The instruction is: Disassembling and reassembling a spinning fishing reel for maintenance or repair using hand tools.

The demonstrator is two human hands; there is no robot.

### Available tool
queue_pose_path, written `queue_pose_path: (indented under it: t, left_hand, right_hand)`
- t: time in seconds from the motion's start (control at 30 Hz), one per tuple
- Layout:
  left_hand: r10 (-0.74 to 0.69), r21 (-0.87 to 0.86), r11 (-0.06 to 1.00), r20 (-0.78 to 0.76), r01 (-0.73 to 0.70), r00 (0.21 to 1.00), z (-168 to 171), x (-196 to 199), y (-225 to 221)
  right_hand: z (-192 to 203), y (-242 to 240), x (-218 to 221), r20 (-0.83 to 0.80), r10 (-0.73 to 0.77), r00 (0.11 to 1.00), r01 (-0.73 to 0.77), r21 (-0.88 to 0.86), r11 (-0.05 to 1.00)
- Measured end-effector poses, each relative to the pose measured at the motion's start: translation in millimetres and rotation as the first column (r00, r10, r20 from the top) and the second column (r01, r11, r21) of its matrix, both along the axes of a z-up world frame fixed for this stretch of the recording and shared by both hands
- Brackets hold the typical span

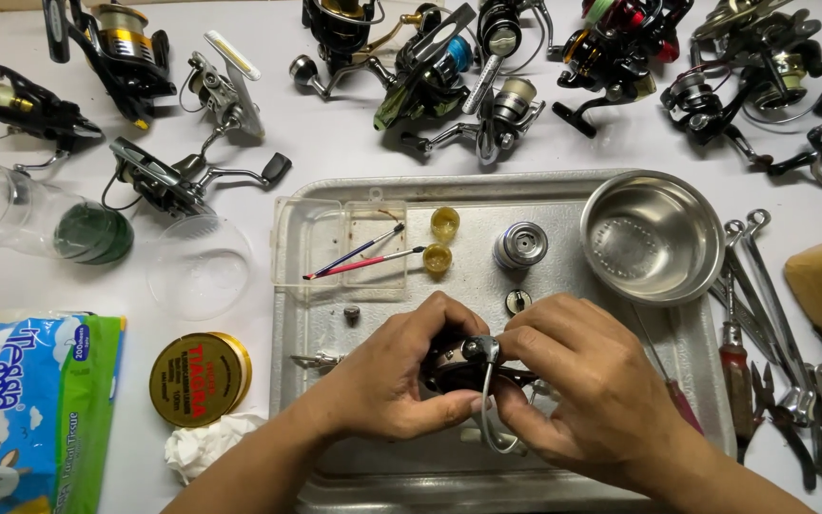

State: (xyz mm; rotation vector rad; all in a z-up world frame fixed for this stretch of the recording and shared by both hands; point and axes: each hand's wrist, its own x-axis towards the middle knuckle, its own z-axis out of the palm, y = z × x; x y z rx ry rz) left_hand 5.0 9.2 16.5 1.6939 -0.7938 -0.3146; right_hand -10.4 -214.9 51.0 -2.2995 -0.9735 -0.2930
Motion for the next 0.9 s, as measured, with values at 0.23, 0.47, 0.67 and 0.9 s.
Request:
queue_pose_path:
  t: [0.23, 0.47, 0.67, 0.9]
  left_hand:
    - [0.028, 0.026, 0.999, 0.027, -0.029, 0.999, -5.9, -0.6, 0.7]
    - [0.022, 0.035, 0.999, -0.002, -0.021, 1.0, -2.6, -0.5, -0.5]
    - [0.009, 0.041, 0.999, 0.013, -0.01, 1.0, -0.4, -0.3, -1.7]
    - [0.048, 0.064, 0.997, 0.042, -0.051, 0.998, -6.3, -1.1, -0.5]
  right_hand:
    - [2.4, -0.1, 0.3, -0.006, 0.002, 1.0, -0.002, -0.036, 0.999]
    - [2.0, 0.1, 2.1, -0.002, -0.003, 1.0, 0.003, -0.043, 0.999]
    - [3.1, 0.9, 2.4, 0.006, 0.002, 1.0, -0.001, -0.048, 0.999]
    - [-0.6, -1.2, 2.4, 0.011, -0.02, 1.0, 0.02, -0.028, 0.999]
